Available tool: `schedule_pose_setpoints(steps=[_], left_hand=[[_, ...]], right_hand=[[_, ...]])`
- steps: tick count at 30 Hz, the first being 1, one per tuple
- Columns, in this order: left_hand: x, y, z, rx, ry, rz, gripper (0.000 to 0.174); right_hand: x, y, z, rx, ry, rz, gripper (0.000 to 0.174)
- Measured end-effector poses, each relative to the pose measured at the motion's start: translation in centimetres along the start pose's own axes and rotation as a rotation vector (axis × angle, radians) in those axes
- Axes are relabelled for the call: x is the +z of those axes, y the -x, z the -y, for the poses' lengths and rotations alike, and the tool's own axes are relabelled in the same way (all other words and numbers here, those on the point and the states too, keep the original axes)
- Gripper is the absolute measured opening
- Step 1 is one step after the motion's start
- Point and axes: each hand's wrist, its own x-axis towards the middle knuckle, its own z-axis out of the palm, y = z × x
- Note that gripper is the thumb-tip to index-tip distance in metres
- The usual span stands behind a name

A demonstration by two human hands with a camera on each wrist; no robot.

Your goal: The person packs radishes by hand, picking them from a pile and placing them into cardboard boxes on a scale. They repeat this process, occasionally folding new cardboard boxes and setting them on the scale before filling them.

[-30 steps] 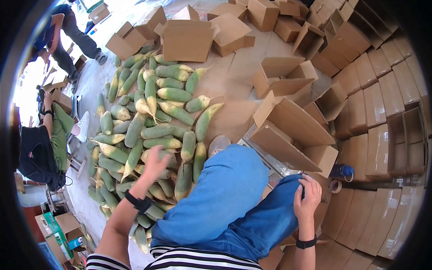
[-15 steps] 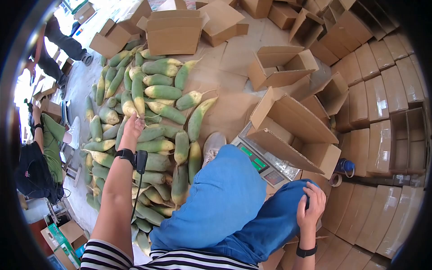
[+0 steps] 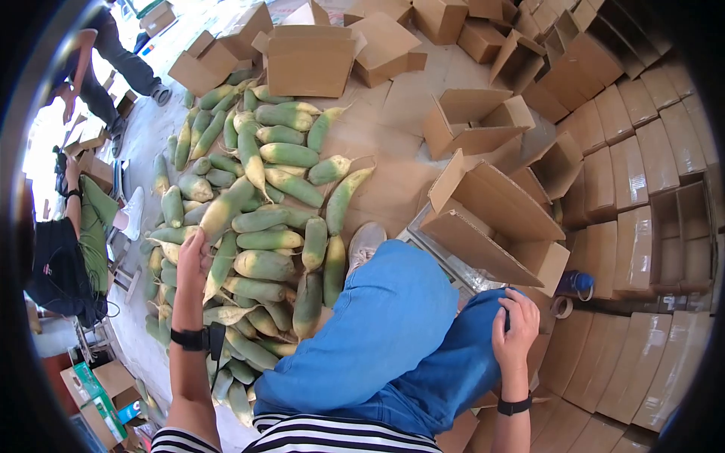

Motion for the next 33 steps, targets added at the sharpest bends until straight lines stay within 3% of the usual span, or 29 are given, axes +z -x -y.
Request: schedule_pose_setpoints(steps=[2, 3, 4, 6, 7, 12, 14, 15, 17, 19, 21, 22, 24, 25, 27, 29, 30, 32, 33], left_hand=[[-0.6, 2.2, -0.2, 0.202, -0.444, -0.022, 0.029], [-0.8, 2.6, 0.5, 0.44, -0.77, -0.104, 0.033], [-1.1, 3.2, 0.7, 0.451, -0.762, -0.095, 0.033], [0.0, 5.0, -0.2, 0.732, -1.12, -0.211, 0.032], [0.4, 5.5, -0.8, 0.746, -1.21, -0.215, 0.031], [4.7, 9.7, -5.3, 0.933, -1.32, -0.169, 0.026], [6.9, 12.0, -7.3, 1.031, -1.321, -0.141, 0.024], [8.1, 13.2, -8.2, 1.074, -1.308, -0.143, 0.022], [10.7, 16.5, -10.0, 1.174, -1.23, -0.086, 0.02], [13.5, 19.2, -11.2, 1.348, -1.068, 0.015, 0.016], [16.7, 21.4, -12.2, 1.514, -0.918, 0.085, 0.016], [18.4, 22.5, -12.6, 1.598, -0.857, 0.115, 0.017], [21.4, 25.1, -13.5, 1.673, -0.786, 0.23, 0.017], [22.8, 25.7, -13.2, 1.696, -0.683, 0.298, 0.018], [25.0, 26.0, -12.8, 1.714, -0.581, 0.37, 0.019], [26.3, 25.7, -12.4, 1.51, -0.595, 0.652, 0.026], [26.7, 25.3, -11.8, 1.503, -0.599, 0.657, 0.026], [27.1, 24.7, -10.4, 1.428, -0.614, 0.822, 0.046], [26.2, 24.6, -9.6, 1.317, -0.742, 0.863, 0.067]], right_hand=[[0.5, -0.2, 0.2, -0.016, -0.004, -0.009, 0.014], [0.7, -0.3, 0.3, -0.044, 0.0, -0.011, 0.014], [0.8, -0.3, 0.4, -0.065, 0.009, -0.016, 0.013], [0.8, -0.5, 0.9, -0.095, -0.009, -0.046, 0.014], [0.7, -0.4, 1.0, -0.098, -0.009, -0.057, 0.013], [0.1, -0.5, 0.5, -0.076, -0.037, -0.056, 0.013], [-0.6, -1.3, 0.4, 0.065, -0.179, 0.091, 0.013], [-0.9, -2.2, 0.4, 0.165, -0.391, 0.11, 0.015], [-4.9, -4.9, 5.2, 0.225, -0.631, 0.134, 0.02], [-8.7, -7.3, 10.0, -0.07, -0.557, 0.116, 0.029], [-10.9, -9.5, 13.6, -0.375, -0.372, 0.061, 0.05], [-11.1, -10.4, 15.0, -0.376, -0.368, 0.053, 0.05], [-11.3, -12.1, 16.9, -0.466, -0.361, -0.051, 0.068], [-11.2, -13.2, 16.3, -0.469, -0.359, -0.053, 0.068], [-10.6, -15.0, 14.1, -0.534, -0.103, -0.29, 0.08], [-11.0, -15.0, 11.6, -0.505, -0.053, -0.258, 0.078], [-11.0, -14.9, 10.3, -0.491, -0.02, -0.212, 0.075], [-10.6, -15.2, 7.2, -0.448, -0.02, -0.151, 0.069], [-10.1, -15.6, 5.3, -0.38, -0.056, -0.101, 0.063]])
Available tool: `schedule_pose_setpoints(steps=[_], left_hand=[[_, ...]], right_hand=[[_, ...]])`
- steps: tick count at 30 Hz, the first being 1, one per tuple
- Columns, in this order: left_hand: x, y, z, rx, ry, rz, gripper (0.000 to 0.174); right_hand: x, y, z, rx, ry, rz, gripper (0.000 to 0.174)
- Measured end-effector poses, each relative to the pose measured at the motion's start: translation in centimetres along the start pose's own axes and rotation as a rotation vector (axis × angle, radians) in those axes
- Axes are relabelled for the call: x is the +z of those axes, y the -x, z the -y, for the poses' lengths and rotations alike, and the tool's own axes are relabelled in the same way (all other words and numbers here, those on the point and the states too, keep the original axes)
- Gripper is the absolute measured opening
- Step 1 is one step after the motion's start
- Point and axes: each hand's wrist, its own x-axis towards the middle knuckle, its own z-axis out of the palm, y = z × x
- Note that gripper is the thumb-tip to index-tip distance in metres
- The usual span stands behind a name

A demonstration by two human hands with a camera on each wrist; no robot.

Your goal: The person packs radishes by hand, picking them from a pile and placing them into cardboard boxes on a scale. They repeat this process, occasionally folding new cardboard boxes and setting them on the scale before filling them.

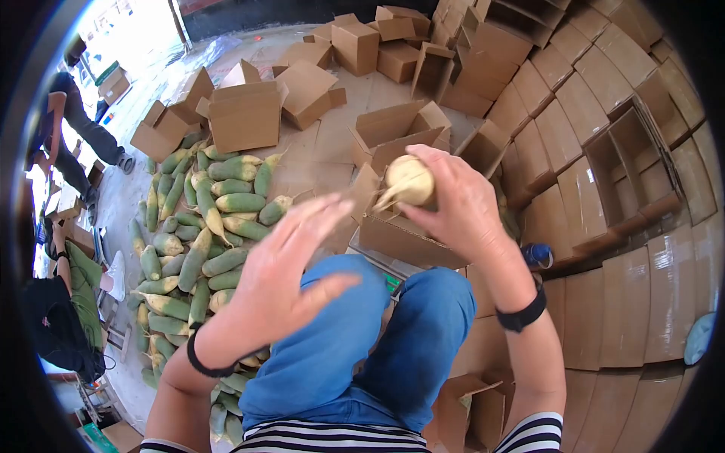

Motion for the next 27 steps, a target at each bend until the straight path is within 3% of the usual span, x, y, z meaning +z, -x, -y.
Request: schedule_pose_setpoints(steps=[1, 3, 4, 6, 9, 16, 20, 23, 27], left_hand=[[0.7, 1.4, 0.1, -0.058, 0.007, 0.058, 0.074], [2.0, 3.8, -0.2, -0.041, 0.06, 0.174, 0.074], [2.9, 4.7, -0.5, -0.049, 0.056, 0.171, 0.074], [4.6, 5.9, -0.8, 0.044, -0.258, 0.265, 0.067], [5.7, 6.8, 0.5, 0.078, -0.473, 0.147, 0.057], [4.5, 6.6, 1.7, -0.015, -0.452, 0.067, 0.032], [4.5, 6.5, 2.2, -0.023, -0.454, 0.022, 0.023], [4.2, 6.5, 2.4, -0.027, -0.427, 0.004, 0.022], [4.4, 7.3, 2.9, 0.003, -0.434, -0.011, 0.031]], right_hand=[[0.6, 0.4, -1.7, 0.004, -0.003, 0.004, 0.063], [2.3, 1.0, -4.9, 0.174, -0.136, 0.249, 0.063], [3.8, 1.5, -6.7, 0.121, -0.116, 0.311, 0.062], [6.7, 2.3, -9.2, 0.12, -0.114, 0.48, 0.063], [11.2, 2.3, -12.1, 0.142, -0.11, 0.74, 0.06], [20.1, 3.3, -16.1, 0.121, -0.01, 1.236, 0.065], [23.2, 4.5, -17.2, 0.118, 0.031, 1.339, 0.066], [22.8, 3.9, -16.6, 0.151, -0.093, 1.293, 0.064], [16.1, 0.7, -10.8, 0.344, -0.38, 0.962, 0.05]])
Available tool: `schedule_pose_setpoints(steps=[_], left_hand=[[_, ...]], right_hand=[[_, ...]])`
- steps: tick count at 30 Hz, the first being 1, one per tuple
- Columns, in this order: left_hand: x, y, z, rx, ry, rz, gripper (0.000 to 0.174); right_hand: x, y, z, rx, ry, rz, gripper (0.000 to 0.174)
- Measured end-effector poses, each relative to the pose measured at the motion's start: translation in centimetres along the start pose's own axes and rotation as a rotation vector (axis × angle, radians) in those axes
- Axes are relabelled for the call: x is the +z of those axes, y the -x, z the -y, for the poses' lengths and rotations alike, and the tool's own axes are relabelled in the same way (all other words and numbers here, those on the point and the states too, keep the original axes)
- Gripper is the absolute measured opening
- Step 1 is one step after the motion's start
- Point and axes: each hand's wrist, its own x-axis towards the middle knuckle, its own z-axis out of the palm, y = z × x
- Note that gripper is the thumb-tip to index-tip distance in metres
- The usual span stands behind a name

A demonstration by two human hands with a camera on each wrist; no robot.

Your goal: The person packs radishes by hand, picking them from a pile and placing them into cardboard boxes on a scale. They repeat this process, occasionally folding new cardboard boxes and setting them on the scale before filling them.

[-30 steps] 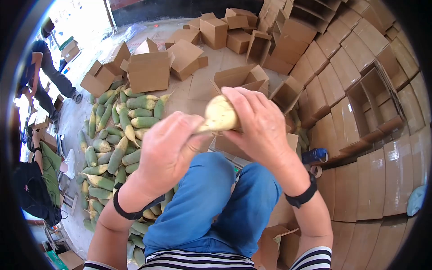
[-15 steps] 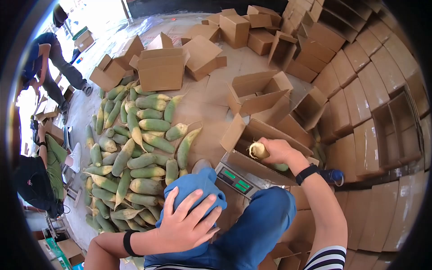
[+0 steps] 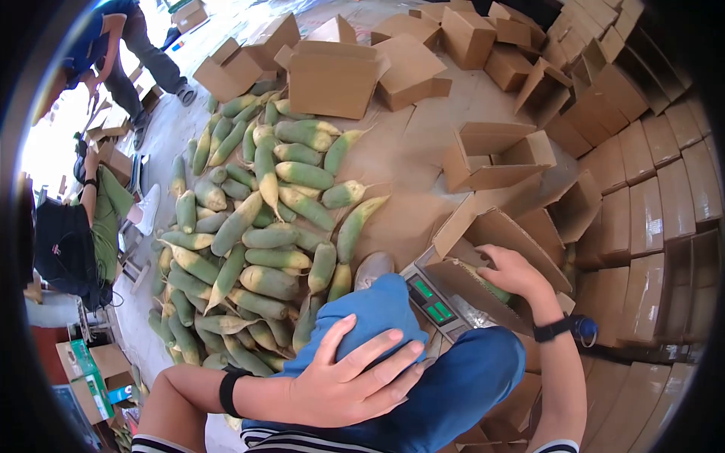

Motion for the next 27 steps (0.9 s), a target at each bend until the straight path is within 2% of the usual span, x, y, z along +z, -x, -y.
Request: schedule_pose_setpoints(steps=[1, 3, 4, 7, 8, 10, 12, 14, 16, 19, 21, 22, 25, 27], left_hand=[[0.0, 0.2, 0.0, 0.008, 0.024, 0.006, 0.033], [-0.5, 0.4, 0.2, 0.026, 0.118, 0.058, 0.04], [-0.9, 0.4, 0.5, 0.019, 0.116, 0.053, 0.04], [-1.9, 0.2, 1.5, 0.084, 0.736, 0.125, 0.045], [-1.7, 0.3, 2.3, 0.086, 0.734, 0.115, 0.045], [-0.1, 0.6, 4.8, -0.236, 1.146, -0.135, 0.041], [0.6, 0.9, 8.6, -0.939, 1.365, -0.172, 0.036], [5.6, 3.5, 15.9, -1.096, 1.116, -0.286, 0.03], [11.7, 7.7, 24.2, -1.257, 0.88, -0.372, 0.035], [15.9, 10.7, 31.3, -1.505, 0.808, -0.591, 0.044], [18.2, 12.6, 34.9, -1.574, 0.876, -0.623, 0.054], [19.7, 13.6, 36.6, -1.587, 0.913, -0.571, 0.052], [19.8, 12.6, 37.2, -1.765, 1.226, -0.761, 0.065], [20.7, 13.4, 38.7, -1.768, 1.299, -0.738, 0.049]], right_hand=[[-0.3, 1.5, 1.9, -0.001, 0.005, 0.006, 0.05], [-0.1, 4.4, 5.7, -0.086, -0.042, -0.221, 0.043], [0.1, 5.6, 7.8, -0.091, -0.036, -0.217, 0.043], [1.5, 8.5, 14.3, -0.327, -0.042, -0.452, 0.04], [2.2, 9.1, 16.1, -0.44, -0.008, -0.52, 0.041], [4.0, 9.6, 18.8, -0.604, 0.0, -0.576, 0.045], [5.3, 10.0, 21.2, -0.668, 0.046, -0.499, 0.049], [5.3, 9.6, 21.6, -0.714, 0.12, -0.526, 0.05], [5.6, 9.5, 21.0, -0.644, 0.038, -0.553, 0.048], [5.3, 8.9, 20.7, -0.664, 0.07, -0.535, 0.045], [5.0, 8.6, 20.2, -0.67, 0.067, -0.52, 0.043], [4.8, 8.5, 19.9, -0.673, 0.052, -0.505, 0.042], [4.8, 8.4, 19.0, -0.669, 0.034, -0.51, 0.037], [4.7, 8.4, 19.1, -0.656, 0.038, -0.517, 0.036]])
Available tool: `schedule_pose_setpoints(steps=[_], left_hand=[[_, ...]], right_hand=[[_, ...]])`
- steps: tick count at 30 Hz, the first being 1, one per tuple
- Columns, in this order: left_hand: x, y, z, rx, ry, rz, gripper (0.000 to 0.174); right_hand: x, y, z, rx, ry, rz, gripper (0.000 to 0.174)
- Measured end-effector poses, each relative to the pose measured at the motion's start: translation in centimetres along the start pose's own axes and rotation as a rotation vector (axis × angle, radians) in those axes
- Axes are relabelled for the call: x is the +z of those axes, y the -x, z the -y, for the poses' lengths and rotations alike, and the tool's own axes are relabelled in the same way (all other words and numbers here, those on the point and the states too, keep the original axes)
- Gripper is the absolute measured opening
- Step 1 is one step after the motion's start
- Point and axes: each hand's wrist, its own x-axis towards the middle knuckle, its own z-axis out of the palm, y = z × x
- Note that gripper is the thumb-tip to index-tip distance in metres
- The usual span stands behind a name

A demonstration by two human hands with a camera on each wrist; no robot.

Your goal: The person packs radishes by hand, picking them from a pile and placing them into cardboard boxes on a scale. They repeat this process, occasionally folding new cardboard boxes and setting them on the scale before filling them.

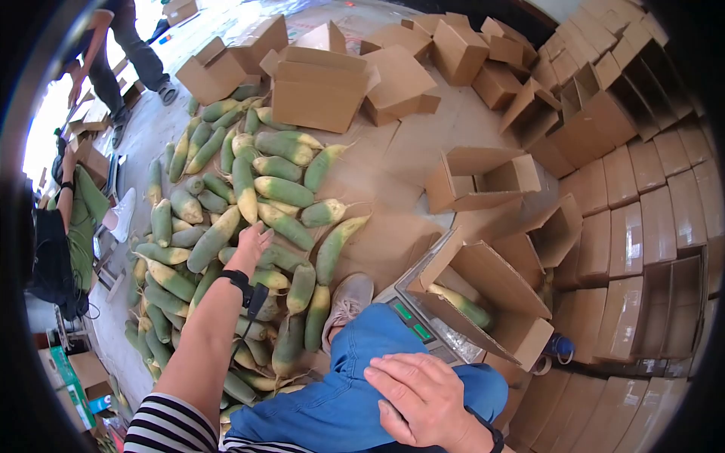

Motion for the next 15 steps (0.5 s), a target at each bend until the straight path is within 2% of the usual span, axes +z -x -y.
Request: schedule_pose_setpoints(steps=[1, 3, 5, 7, 8, 12, 15], left_hand=[[0.0, -0.7, -0.1, -0.027, 0.001, -0.004, 0.044], [-0.2, -1.2, -1.2, -0.062, -0.189, -0.028, 0.027], [0.0, -0.3, -1.8, -0.036, -0.312, -0.074, 0.03], [-0.1, 2.9, -2.9, 0.069, -0.412, 0.092, 0.033], [-0.4, 5.3, -3.5, 0.071, -0.43, 0.101, 0.033], [-3.3, 14.5, -4.9, -0.268, -0.085, 0.177, 0.029], [-5.4, 21.4, -4.7, -0.323, 0.003, 0.282, 0.027]], right_hand=[[-0.1, 0.1, -0.2, 0.016, -0.003, -0.001, 0.036], [-0.1, 0.6, -0.3, 0.008, -0.015, -0.017, 0.036], [0.1, 1.1, -0.8, 0.001, -0.029, -0.036, 0.036], [0.1, 1.2, -1.0, -0.036, -0.041, -0.061, 0.036], [0.0, 1.3, -1.0, -0.036, -0.036, -0.045, 0.036], [0.1, 1.6, -0.7, -0.059, -0.014, -0.057, 0.038], [0.0, 1.6, -0.1, -0.095, 0.033, -0.061, 0.036]])
